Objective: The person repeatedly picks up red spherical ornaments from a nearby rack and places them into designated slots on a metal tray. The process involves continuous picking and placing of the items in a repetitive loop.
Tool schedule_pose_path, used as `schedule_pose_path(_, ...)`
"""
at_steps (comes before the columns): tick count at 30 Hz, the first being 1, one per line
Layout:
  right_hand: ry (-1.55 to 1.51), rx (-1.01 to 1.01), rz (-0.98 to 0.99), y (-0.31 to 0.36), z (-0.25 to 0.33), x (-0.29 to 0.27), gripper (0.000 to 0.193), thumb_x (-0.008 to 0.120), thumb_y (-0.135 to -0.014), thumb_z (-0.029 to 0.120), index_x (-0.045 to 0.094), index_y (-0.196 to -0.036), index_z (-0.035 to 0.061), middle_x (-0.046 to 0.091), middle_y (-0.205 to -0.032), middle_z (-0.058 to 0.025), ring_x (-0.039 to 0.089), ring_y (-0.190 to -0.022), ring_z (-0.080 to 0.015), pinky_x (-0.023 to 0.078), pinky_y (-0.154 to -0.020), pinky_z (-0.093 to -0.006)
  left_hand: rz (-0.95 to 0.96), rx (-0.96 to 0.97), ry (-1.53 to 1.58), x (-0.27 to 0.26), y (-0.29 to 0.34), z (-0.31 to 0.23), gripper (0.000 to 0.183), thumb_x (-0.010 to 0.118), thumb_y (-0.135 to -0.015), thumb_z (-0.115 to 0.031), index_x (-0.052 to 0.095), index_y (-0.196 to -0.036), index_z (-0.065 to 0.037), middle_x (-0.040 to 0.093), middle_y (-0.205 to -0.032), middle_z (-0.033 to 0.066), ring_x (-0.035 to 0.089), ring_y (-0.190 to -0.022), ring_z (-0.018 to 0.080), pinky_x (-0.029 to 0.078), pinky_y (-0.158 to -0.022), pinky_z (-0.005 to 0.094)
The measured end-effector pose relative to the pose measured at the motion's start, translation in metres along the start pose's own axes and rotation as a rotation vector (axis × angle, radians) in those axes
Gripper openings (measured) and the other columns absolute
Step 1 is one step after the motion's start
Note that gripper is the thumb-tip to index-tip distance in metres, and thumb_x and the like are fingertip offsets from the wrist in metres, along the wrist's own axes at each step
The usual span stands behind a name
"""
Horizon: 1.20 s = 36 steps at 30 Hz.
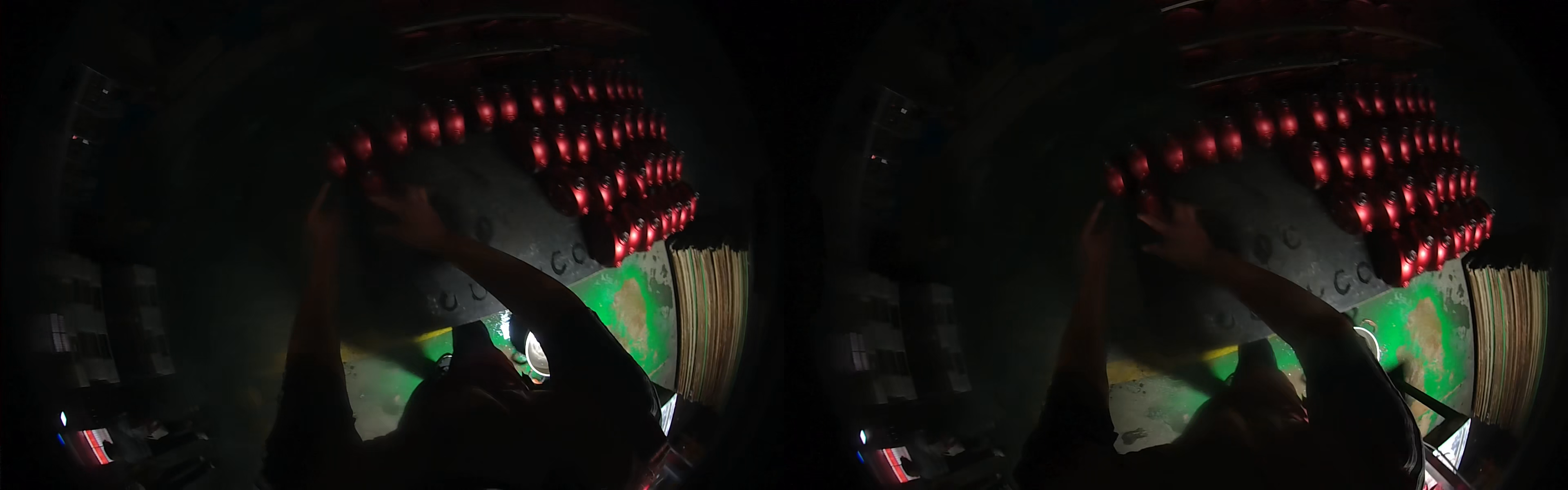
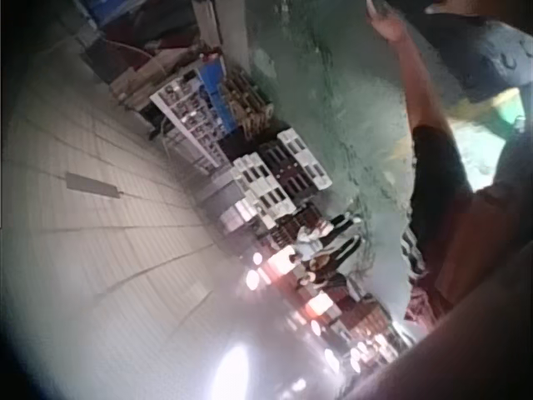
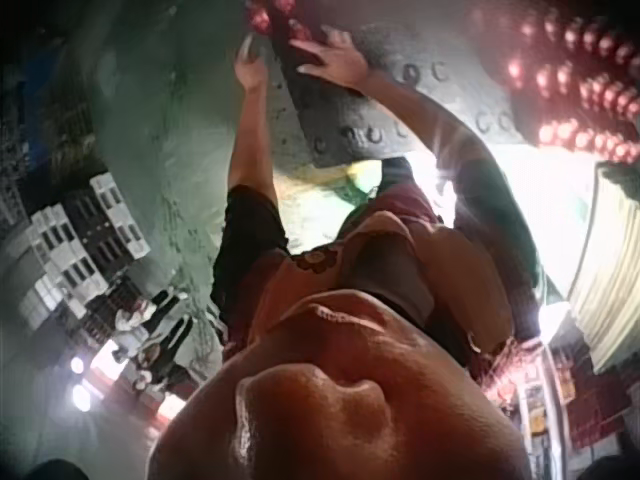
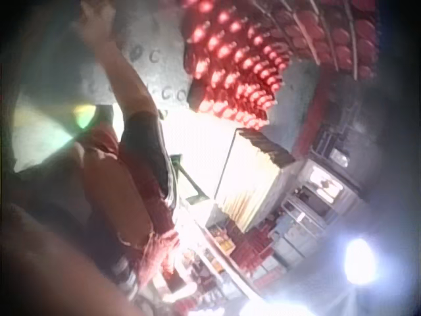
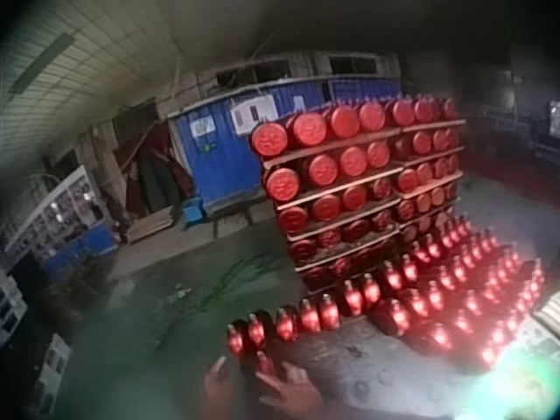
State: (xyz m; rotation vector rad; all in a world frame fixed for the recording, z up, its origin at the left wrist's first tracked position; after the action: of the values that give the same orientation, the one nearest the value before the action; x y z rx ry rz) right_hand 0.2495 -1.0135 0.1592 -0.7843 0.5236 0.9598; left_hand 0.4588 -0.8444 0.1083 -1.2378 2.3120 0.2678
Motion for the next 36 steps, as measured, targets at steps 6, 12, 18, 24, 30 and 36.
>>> schedule_pose_path(6,0.263,0.059,0.087,-0.085,-0.043,0.107,0.071,0.069,-0.081,0.049,0.047,-0.146,0.0286,0.025,-0.158,-0.0201,0.015,-0.148,-0.0448,0.019,-0.116,-0.0602,0.015,0.248,-0.734,0.062,-0.168,0.010,0.055,0.059,-0.092,-0.050,0.051,-0.141,-0.027,0.058,-0.131,0.0183,0.059,-0.113,0.0394,0.050,-0.095,0.0523)
schedule_pose_path(12,-0.123,0.053,0.044,-0.070,-0.078,0.095,0.061,0.071,-0.077,0.031,0.057,-0.136,0.0246,0.028,-0.157,-0.0161,0.031,-0.143,-0.0394,0.031,-0.117,-0.0475,-0.199,0.000,-0.591,0.078,-0.155,0.022,0.069,0.078,-0.078,-0.026,0.049,-0.139,-0.038,0.044,-0.137,0.0228,0.050,-0.122,0.0457,0.047,-0.101,0.0525)
schedule_pose_path(18,-0.605,0.338,-0.123,-0.023,-0.123,0.057,0.074,0.070,-0.067,-0.003,0.057,-0.136,0.0188,0.046,-0.141,-0.0121,0.044,-0.133,-0.0322,0.039,-0.113,-0.0415,-0.386,0.158,-0.227,0.054,-0.089,0.019,0.071,0.080,-0.070,-0.004,0.056,-0.135,-0.021,0.047,-0.139,0.0201,0.049,-0.126,0.0408,0.044,-0.106,0.0473)
schedule_pose_path(24,-1.288,0.560,-0.211,0.136,-0.101,-0.037,0.086,0.054,-0.065,-0.018,0.043,-0.146,0.0071,0.047,-0.143,-0.0095,0.045,-0.134,-0.0254,0.038,-0.112,-0.0381,-0.132,-0.109,0.539,0.017,0.104,0.009,0.068,0.070,-0.081,0.007,0.049,-0.143,-0.011,0.049,-0.143,0.0089,0.048,-0.131,0.0259,0.047,-0.105,0.0410)
schedule_pose_path(30,-1.218,0.668,-0.803,0.347,0.025,-0.144,0.076,0.057,-0.071,-0.004,0.043,-0.145,0.0073,0.052,-0.137,-0.0131,0.058,-0.116,-0.0270,0.049,-0.100,-0.0391,0.436,-0.400,1.122,0.042,0.243,-0.057,0.072,0.064,-0.087,0.003,0.035,-0.152,-0.008,0.044,-0.148,0.0102,0.046,-0.134,0.0258,0.038,-0.113,0.0453)
schedule_pose_path(36,-1.427,0.500,-1.188,0.439,0.117,-0.174,0.063,0.060,-0.078,0.007,0.047,-0.140,0.0067,0.056,-0.131,-0.0140,0.061,-0.108,-0.0282,0.052,-0.095,-0.0424,1.277,-0.661,1.725,0.131,0.337,-0.143,0.058,0.053,-0.095,-0.028,0.040,-0.150,-0.016,0.047,-0.148,0.0130,0.043,-0.137,0.0333,0.035,-0.113,0.0566)
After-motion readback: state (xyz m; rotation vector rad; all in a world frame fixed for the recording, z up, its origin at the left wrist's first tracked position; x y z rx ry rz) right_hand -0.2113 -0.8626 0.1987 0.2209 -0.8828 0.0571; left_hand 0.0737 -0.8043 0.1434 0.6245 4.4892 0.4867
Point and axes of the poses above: each hand's wrist, its own y-axis away from the middle knuckle, its own x-axis out of the palm, z = x × y, the point moved 2 cm from there along -y, towards the middle knuckle
